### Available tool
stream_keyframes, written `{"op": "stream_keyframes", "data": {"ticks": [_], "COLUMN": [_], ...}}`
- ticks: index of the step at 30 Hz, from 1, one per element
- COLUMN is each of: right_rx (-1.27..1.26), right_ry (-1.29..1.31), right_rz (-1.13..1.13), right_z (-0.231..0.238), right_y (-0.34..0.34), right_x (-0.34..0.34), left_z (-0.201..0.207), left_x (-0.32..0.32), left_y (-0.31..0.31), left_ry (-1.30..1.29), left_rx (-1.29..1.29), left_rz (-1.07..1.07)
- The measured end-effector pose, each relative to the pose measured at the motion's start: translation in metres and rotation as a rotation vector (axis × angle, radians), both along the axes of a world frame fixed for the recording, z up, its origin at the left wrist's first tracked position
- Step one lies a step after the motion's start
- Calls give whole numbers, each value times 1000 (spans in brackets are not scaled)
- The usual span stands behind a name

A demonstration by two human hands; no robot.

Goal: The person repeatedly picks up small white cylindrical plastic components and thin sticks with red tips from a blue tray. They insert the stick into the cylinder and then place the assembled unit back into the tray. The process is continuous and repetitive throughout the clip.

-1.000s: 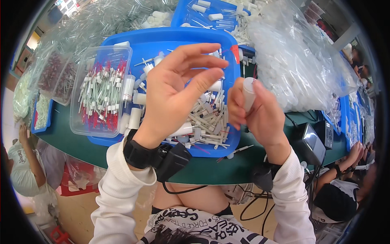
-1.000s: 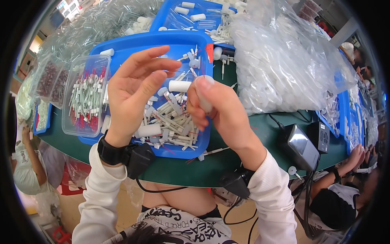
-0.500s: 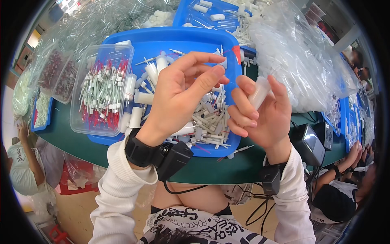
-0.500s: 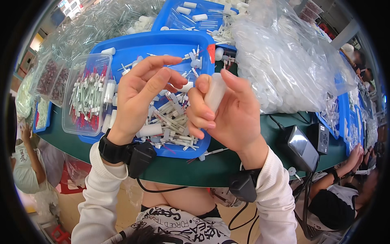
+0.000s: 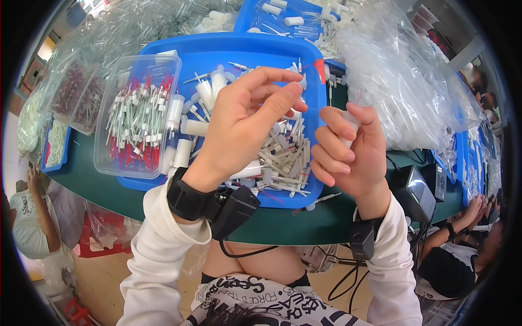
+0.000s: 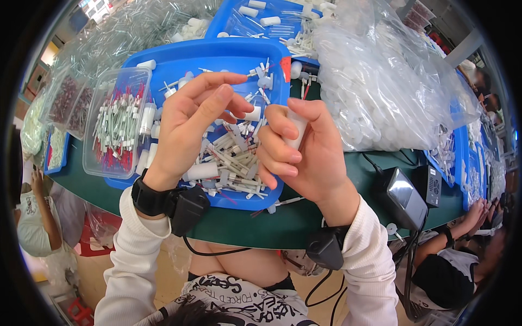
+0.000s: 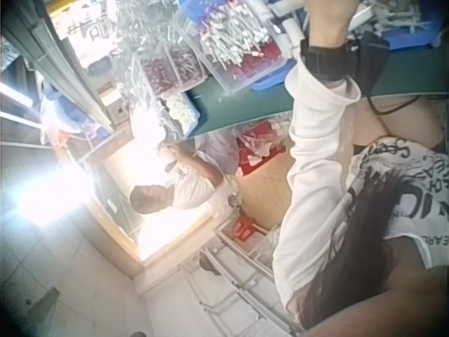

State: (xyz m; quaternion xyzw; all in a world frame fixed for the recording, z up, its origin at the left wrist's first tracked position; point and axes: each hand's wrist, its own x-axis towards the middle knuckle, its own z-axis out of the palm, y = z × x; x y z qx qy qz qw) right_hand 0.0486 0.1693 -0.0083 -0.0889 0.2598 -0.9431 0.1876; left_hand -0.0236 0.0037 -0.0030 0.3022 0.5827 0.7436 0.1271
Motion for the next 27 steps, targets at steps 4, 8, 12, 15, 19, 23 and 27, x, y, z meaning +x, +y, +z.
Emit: {"op": "stream_keyframes", "data": {"ticks": [4,8,12,15,19,23,27], "right_rx": [35,-8,61,-20,57,-37,-65], "right_ry": [30,33,-111,-162,-75,-13,7], "right_rz": [12,7,-106,-165,-90,89,92], "right_z": [-2,-4,6,8,6,0,-5], "right_y": [3,1,-9,-10,-8,-1,0], "right_x": [1,0,4,4,2,-1,1], "left_z": [-2,-2,-3,-3,-2,-2,-2], "left_x": [-1,-2,-3,-2,-2,-2,-3], "left_y": [1,-1,-3,-2,-1,-2,-2], "left_ry": [11,31,66,24,2,19,65], "left_rx": [-4,-37,-77,-35,-22,-42,-116], "left_rz": [2,5,-5,6,0,-13,-56]}}
